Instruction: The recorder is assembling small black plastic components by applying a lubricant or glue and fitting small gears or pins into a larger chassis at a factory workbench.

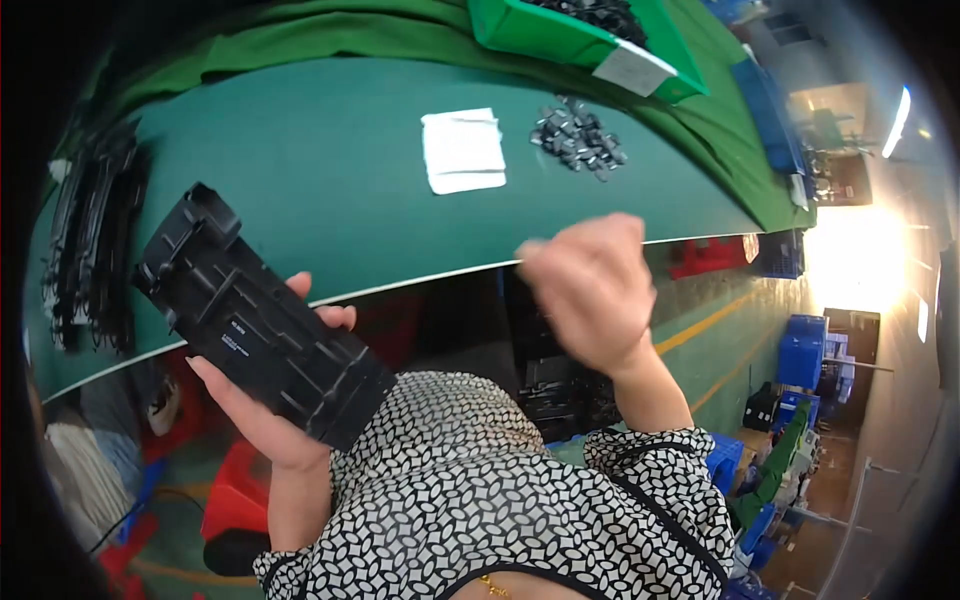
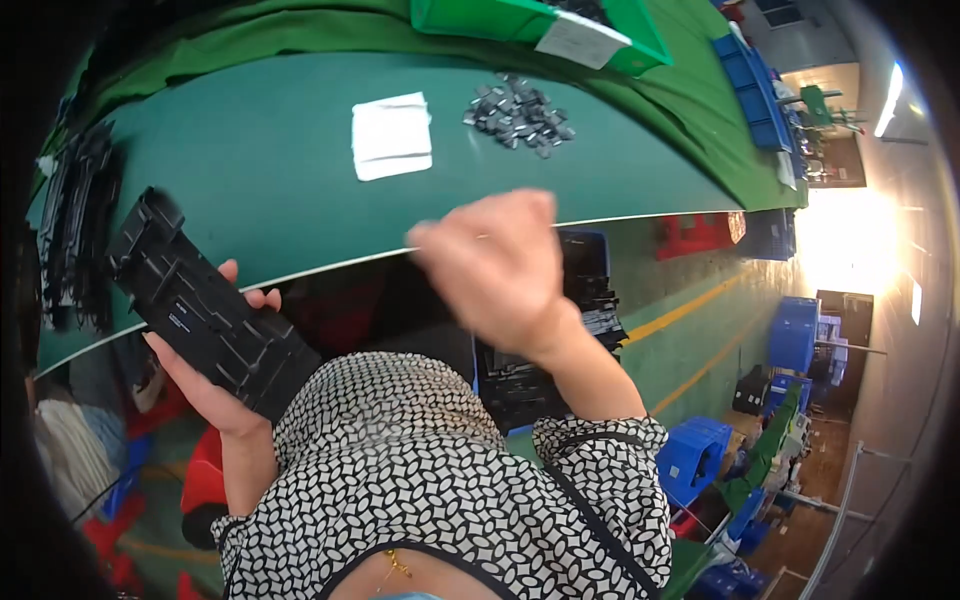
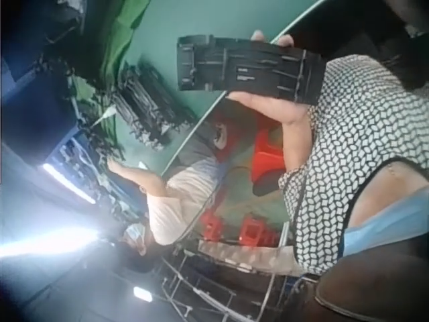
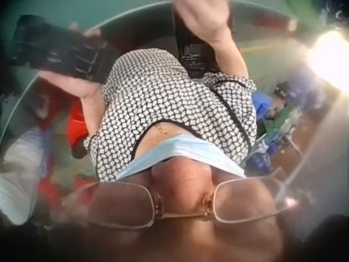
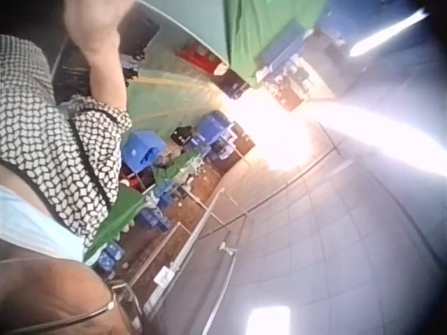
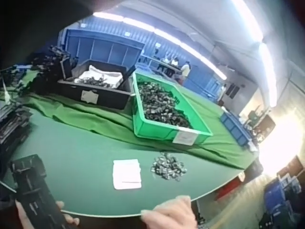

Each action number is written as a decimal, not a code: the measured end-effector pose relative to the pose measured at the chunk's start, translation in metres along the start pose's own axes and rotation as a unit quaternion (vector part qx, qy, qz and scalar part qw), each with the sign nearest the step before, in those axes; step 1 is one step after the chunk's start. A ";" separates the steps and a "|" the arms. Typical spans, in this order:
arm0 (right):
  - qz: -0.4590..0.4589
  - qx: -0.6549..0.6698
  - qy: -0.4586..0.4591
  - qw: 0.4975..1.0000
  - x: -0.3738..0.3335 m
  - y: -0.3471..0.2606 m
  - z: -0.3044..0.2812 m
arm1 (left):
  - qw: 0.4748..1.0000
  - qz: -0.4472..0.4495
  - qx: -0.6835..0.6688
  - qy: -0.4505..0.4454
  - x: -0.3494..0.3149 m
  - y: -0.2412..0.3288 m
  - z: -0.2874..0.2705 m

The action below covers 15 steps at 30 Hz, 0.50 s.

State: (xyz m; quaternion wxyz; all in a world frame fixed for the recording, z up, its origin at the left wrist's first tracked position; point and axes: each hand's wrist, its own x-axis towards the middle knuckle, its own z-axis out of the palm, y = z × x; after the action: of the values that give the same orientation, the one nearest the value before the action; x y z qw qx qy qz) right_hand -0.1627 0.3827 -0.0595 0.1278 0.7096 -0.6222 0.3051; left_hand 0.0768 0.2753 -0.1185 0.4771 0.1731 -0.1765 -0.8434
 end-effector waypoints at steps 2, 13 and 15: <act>0.160 -0.029 0.060 0.985 -0.006 0.031 -0.007 | 1.000 -0.014 -0.023 -0.007 0.003 0.004 -0.004; 0.293 -0.013 -0.032 0.955 -0.009 0.124 -0.002 | 0.995 -0.076 -0.060 -0.024 0.008 -0.005 -0.001; 0.266 -0.025 -0.067 0.961 -0.008 0.129 0.000 | 0.996 -0.076 -0.052 -0.018 0.009 -0.004 0.000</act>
State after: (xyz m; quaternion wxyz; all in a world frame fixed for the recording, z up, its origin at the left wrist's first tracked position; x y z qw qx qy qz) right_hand -0.2868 0.3646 -0.0897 0.0173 0.5336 -0.8032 0.2643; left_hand 0.0690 0.2694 -0.1212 0.4170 0.1460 -0.1271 -0.8880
